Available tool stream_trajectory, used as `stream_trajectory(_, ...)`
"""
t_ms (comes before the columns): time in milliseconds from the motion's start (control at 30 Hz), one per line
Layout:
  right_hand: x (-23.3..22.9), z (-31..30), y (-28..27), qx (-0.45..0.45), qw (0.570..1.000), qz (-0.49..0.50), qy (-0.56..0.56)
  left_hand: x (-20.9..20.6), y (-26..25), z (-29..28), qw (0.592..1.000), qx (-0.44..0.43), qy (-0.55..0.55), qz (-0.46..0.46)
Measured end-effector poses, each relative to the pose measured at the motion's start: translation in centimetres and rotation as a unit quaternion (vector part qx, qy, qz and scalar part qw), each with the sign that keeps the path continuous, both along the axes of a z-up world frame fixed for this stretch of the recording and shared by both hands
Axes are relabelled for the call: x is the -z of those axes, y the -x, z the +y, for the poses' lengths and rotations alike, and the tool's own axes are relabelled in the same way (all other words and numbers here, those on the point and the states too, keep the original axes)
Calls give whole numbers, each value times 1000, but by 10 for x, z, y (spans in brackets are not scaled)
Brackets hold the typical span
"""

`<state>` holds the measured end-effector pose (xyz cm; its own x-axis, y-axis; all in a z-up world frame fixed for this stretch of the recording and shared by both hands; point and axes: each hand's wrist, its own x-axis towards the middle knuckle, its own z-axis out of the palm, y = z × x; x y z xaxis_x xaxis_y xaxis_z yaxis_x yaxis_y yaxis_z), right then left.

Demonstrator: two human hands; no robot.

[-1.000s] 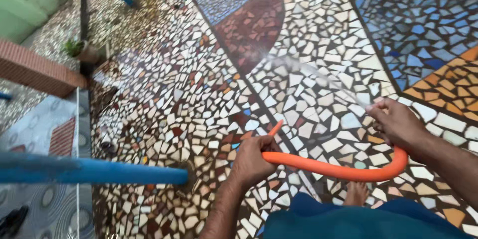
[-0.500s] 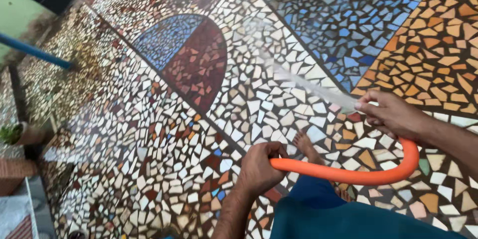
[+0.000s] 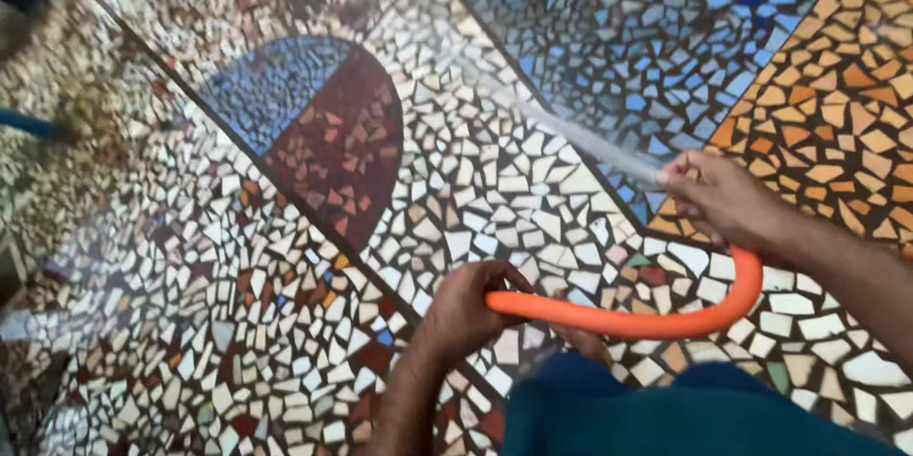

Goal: The person waters plants and a patio area using an orange hose.

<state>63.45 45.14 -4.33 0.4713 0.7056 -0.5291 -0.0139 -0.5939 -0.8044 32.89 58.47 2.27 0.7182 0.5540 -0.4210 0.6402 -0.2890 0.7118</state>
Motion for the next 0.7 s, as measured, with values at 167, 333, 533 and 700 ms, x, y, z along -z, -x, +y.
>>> stream_trajectory(167,-9,51,-24,-29,998,20,-51,-51,-39,61,993,109,43,23)
stream_trajectory(333,-20,81,-49,-31,999,-22,3,-122,-86,128,978,-69,-104,-168)
stream_trajectory(533,-15,111,-99,-93,993,-74,-4,-138,-130,145,926,-248,-166,-233)
stream_trajectory(700,-18,143,-146,-148,986,-78,-6,-195,-182,176,882,-366,-142,-260)
